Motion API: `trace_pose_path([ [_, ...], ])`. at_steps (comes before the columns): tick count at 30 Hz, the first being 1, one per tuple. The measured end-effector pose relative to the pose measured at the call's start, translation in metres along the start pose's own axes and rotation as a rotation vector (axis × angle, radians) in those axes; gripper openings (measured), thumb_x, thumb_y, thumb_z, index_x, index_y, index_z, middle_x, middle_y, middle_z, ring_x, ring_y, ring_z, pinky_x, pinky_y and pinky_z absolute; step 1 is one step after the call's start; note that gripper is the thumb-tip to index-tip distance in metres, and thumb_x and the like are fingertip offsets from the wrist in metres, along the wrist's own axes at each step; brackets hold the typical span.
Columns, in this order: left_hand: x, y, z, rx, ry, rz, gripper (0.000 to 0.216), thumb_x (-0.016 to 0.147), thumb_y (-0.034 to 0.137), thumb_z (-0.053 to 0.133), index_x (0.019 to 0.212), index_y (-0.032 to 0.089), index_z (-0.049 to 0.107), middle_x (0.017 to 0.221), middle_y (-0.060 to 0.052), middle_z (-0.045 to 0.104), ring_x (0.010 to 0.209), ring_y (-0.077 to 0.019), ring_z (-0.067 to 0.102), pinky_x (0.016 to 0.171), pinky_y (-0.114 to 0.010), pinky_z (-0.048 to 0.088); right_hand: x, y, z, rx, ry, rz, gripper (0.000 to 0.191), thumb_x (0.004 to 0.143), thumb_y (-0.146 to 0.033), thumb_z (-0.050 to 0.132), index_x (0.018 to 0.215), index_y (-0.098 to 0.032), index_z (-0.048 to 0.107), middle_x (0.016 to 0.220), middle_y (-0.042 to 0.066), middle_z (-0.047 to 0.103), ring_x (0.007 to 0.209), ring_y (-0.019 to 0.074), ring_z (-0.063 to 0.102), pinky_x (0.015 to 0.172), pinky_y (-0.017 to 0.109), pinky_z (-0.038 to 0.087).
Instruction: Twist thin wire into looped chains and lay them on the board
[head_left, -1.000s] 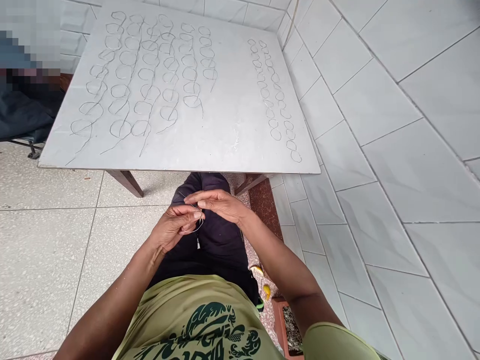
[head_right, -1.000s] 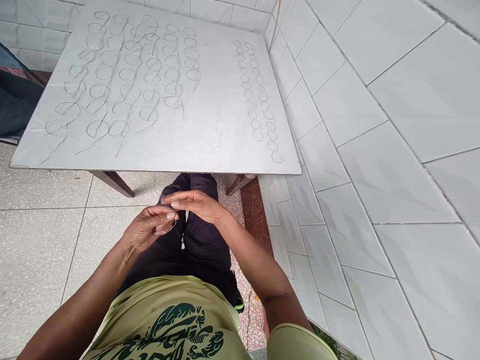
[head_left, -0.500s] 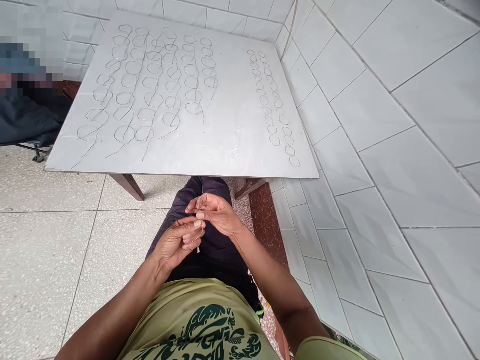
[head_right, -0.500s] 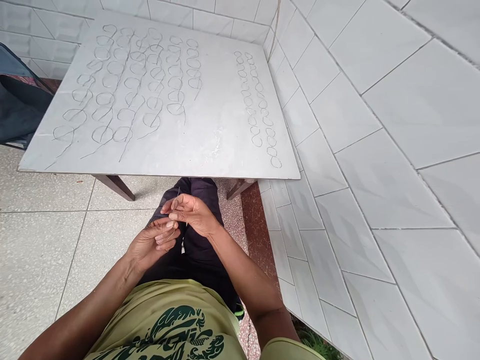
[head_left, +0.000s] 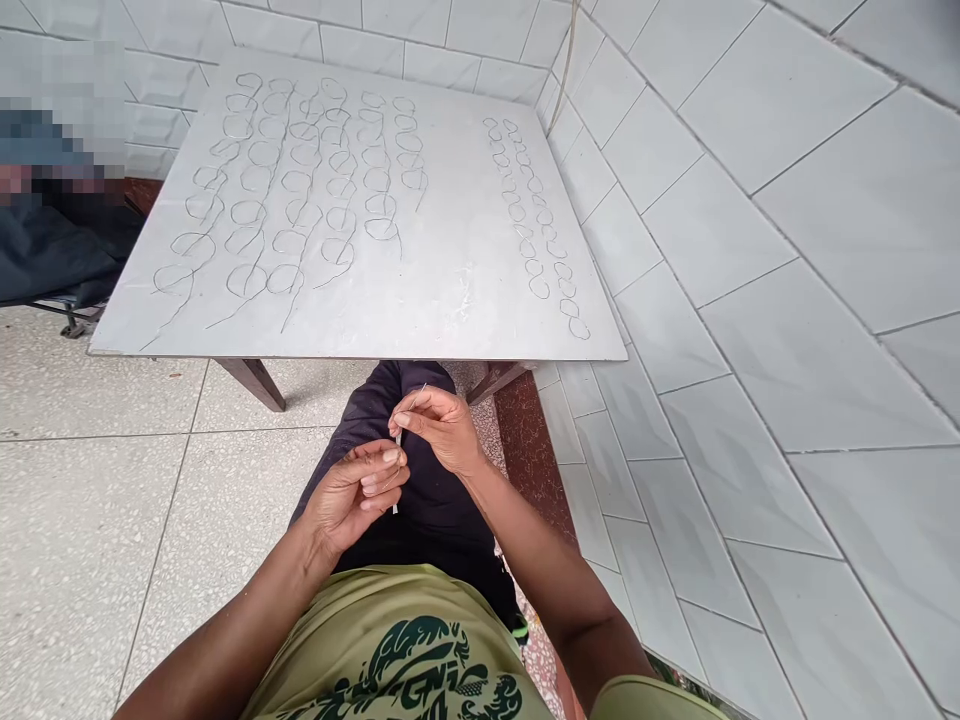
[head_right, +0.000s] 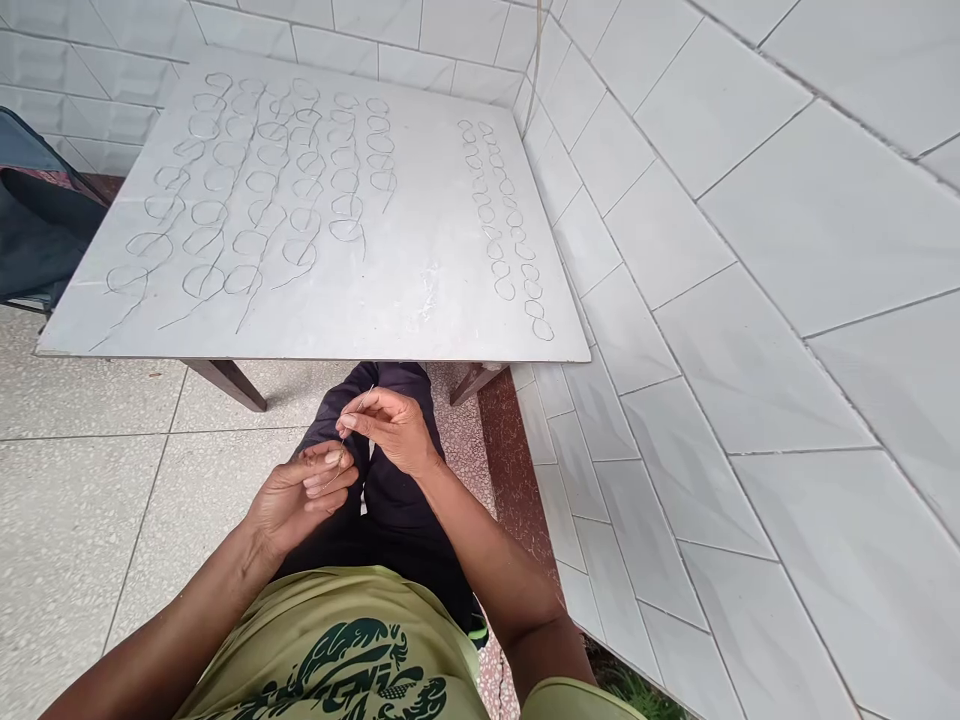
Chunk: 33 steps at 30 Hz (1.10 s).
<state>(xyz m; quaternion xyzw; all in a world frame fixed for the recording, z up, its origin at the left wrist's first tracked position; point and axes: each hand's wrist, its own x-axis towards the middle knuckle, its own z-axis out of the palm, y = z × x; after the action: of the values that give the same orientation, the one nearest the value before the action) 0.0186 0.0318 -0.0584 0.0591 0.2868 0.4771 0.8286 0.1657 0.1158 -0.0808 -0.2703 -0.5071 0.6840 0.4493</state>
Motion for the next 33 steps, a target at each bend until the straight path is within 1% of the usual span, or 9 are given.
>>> trace_pose_path([
  [4, -0.001, -0.002, 0.001, -0.051, 0.024, 0.016, 0.016, 0.076, 0.007, 0.079, 0.075, 0.011, 0.063, 0.064, 0.006, 0.037, 0.048, -0.0012, 0.025, 0.036, -0.009, 0.026, 0.001, 0.002, 0.003, 0.014, 0.063, -0.033, 0.014, 0.082, -0.032, 0.081, 0.086, -0.019, 0.076, 0.08, 0.002, 0.072, 0.067, 0.0141, 0.067, 0.067, 0.03, 0.055],
  [11, -0.005, -0.005, -0.004, -0.07, 0.035, -0.005, 0.015, 0.076, 0.005, 0.078, 0.074, 0.01, 0.064, 0.065, 0.006, 0.038, 0.048, -0.0006, 0.024, 0.035, -0.009, 0.027, 0.0, 0.006, 0.005, 0.017, 0.147, 0.008, 0.02, 0.081, -0.035, 0.082, 0.094, -0.02, 0.079, 0.076, 0.001, 0.072, 0.066, 0.0138, 0.066, 0.066, 0.03, 0.056],
  [17, -0.006, -0.007, -0.007, -0.072, 0.052, -0.02, 0.016, 0.076, 0.006, 0.079, 0.072, 0.011, 0.064, 0.063, 0.006, 0.038, 0.047, -0.0009, 0.024, 0.035, -0.009, 0.028, 0.0, 0.001, 0.003, -0.069, 0.139, -0.019, 0.019, 0.086, -0.036, 0.078, 0.095, -0.019, 0.08, 0.08, 0.002, 0.074, 0.068, 0.0142, 0.068, 0.068, 0.031, 0.058],
  [21, -0.005, -0.004, -0.005, -0.091, 0.07, 0.009, 0.017, 0.075, 0.007, 0.08, 0.07, 0.011, 0.065, 0.06, 0.007, 0.035, 0.046, -0.0011, 0.025, 0.034, -0.009, 0.027, 0.0, -0.002, -0.002, -0.143, 0.11, -0.013, 0.024, 0.082, -0.038, 0.08, 0.097, -0.021, 0.078, 0.085, 0.002, 0.074, 0.073, 0.0151, 0.07, 0.071, 0.031, 0.06],
  [24, -0.005, -0.002, -0.003, -0.105, 0.073, 0.017, 0.017, 0.076, 0.006, 0.079, 0.07, 0.012, 0.064, 0.059, 0.007, 0.033, 0.046, -0.0016, 0.025, 0.034, -0.009, 0.027, 0.0, -0.004, -0.003, -0.25, 0.094, -0.087, 0.019, 0.083, -0.036, 0.08, 0.095, -0.021, 0.078, 0.089, 0.003, 0.075, 0.076, 0.0155, 0.071, 0.072, 0.03, 0.06],
  [27, -0.004, -0.002, -0.002, -0.107, 0.065, 0.017, 0.016, 0.077, 0.006, 0.078, 0.07, 0.011, 0.065, 0.058, 0.007, 0.031, 0.046, -0.0018, 0.025, 0.034, -0.009, 0.027, 0.0, -0.004, -0.001, -0.358, 0.1, -0.217, 0.011, 0.088, -0.03, 0.076, 0.095, -0.023, 0.08, 0.087, 0.003, 0.076, 0.076, 0.0159, 0.071, 0.072, 0.031, 0.06],
  [30, -0.004, -0.004, -0.003, -0.105, 0.052, 0.007, 0.014, 0.076, 0.007, 0.079, 0.071, 0.011, 0.067, 0.059, 0.007, 0.031, 0.046, -0.0017, 0.025, 0.035, -0.009, 0.026, 0.0, -0.003, 0.003, -0.409, 0.106, -0.314, 0.01, 0.089, -0.026, 0.075, 0.096, -0.025, 0.081, 0.085, 0.003, 0.077, 0.078, 0.0166, 0.071, 0.076, 0.033, 0.06],
  [31, -0.004, -0.004, -0.003, -0.101, 0.048, 0.002, 0.014, 0.076, 0.007, 0.08, 0.072, 0.011, 0.067, 0.059, 0.007, 0.032, 0.047, -0.0017, 0.025, 0.035, -0.009, 0.026, 0.0, -0.003, 0.003, -0.405, 0.107, -0.322, 0.01, 0.089, -0.025, 0.075, 0.096, -0.025, 0.081, 0.085, 0.003, 0.078, 0.078, 0.0167, 0.072, 0.076, 0.034, 0.06],
  [33, -0.004, -0.005, -0.003, -0.082, 0.045, 0.003, 0.013, 0.075, 0.008, 0.081, 0.073, 0.012, 0.068, 0.06, 0.007, 0.034, 0.047, -0.0018, 0.024, 0.035, -0.009, 0.025, 0.001, -0.002, 0.003, -0.361, 0.097, -0.29, 0.012, 0.09, -0.027, 0.074, 0.099, -0.024, 0.081, 0.087, 0.003, 0.078, 0.079, 0.0167, 0.073, 0.076, 0.033, 0.061],
])
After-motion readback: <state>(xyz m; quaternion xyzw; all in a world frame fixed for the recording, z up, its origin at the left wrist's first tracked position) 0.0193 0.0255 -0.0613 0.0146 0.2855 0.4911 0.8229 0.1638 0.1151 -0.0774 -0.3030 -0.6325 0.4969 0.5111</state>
